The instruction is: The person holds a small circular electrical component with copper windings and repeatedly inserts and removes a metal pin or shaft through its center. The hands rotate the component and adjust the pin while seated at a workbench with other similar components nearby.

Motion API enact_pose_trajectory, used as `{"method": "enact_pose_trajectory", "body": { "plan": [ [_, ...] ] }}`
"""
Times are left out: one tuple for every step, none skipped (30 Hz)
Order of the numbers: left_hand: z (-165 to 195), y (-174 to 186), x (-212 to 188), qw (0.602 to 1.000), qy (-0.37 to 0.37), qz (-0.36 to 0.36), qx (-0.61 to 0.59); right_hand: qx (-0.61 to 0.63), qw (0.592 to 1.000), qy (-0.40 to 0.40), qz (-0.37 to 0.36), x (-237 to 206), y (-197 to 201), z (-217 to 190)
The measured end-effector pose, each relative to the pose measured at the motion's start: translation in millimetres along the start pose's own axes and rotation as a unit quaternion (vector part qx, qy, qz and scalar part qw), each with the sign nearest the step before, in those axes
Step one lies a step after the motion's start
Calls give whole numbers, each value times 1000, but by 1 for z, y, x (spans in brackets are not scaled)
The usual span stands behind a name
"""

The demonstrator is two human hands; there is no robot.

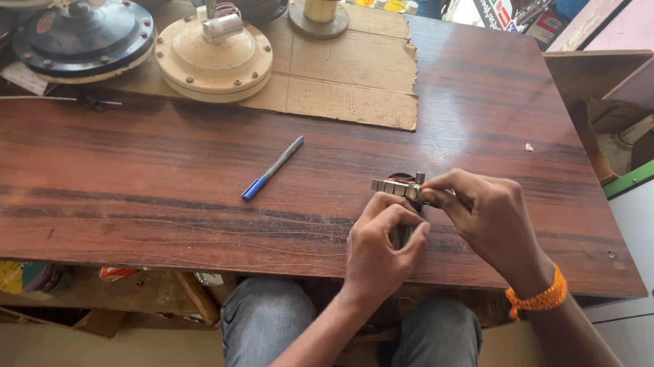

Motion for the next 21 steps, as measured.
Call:
{"method": "enact_pose_trajectory", "body": {
  "plan": [
    [0,-2,-1,999,26,34,-18,-8,1000,-24,-12,3,-2,0],
    [-2,-3,-1,998,42,46,-24,14,1000,-23,-12,5,-3,-1],
    [-4,-4,-2,996,57,58,-30,37,999,-23,-12,7,-4,-2],
    [-6,-4,-2,994,73,68,-36,60,998,-23,-12,8,-6,-2],
    [-9,-5,-2,992,93,68,-47,57,997,-51,-21,9,-6,0],
    [-12,-5,-1,990,113,68,-57,54,995,-78,-30,11,-5,3],
    [-14,-6,-1,987,132,67,-67,52,992,-105,-38,14,-5,6],
    [-16,-8,-1,989,120,74,-52,57,993,-95,-46,18,-5,10],
    [-17,-10,1,990,106,81,-38,61,993,-85,-52,23,-5,14],
    [-18,-12,3,992,92,87,-24,65,993,-75,-59,28,-6,20],
    [-18,-15,5,988,120,87,-35,53,989,-112,-75,34,-8,26],
    [-18,-18,7,984,148,86,-45,41,984,-149,-92,41,-10,33],
    [-16,-20,7,979,176,86,-55,30,976,-186,-109,44,-13,40],
    [-13,-20,7,979,179,82,-50,39,978,-179,-104,46,-15,47],
    [-8,-19,5,979,183,79,-45,49,979,-171,-98,49,-17,52],
    [-4,-17,5,979,185,78,-40,59,981,-162,-93,52,-19,58],
    [2,-12,4,991,109,81,11,67,980,-166,-91,52,-19,64],
    [8,-5,2,994,32,84,62,76,978,-171,-90,50,-20,69],
    [11,2,4,989,-44,83,113,86,976,-177,-89,48,-20,74],
    [12,8,9,981,-125,46,141,90,977,-179,-80,48,-19,79],
    [9,14,18,965,-203,5,166,93,976,-184,-71,45,-17,82]
  ]
}}
Point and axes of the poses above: each hand's wrist, its own x-axis towards the middle knuckle, its own y-axis out of the back of the hand, z = x × y, the point moved 1 cm from there along x, towards the middle knuckle, and after that the axes turned 8 degrees about -y, right-handed, at the moved point
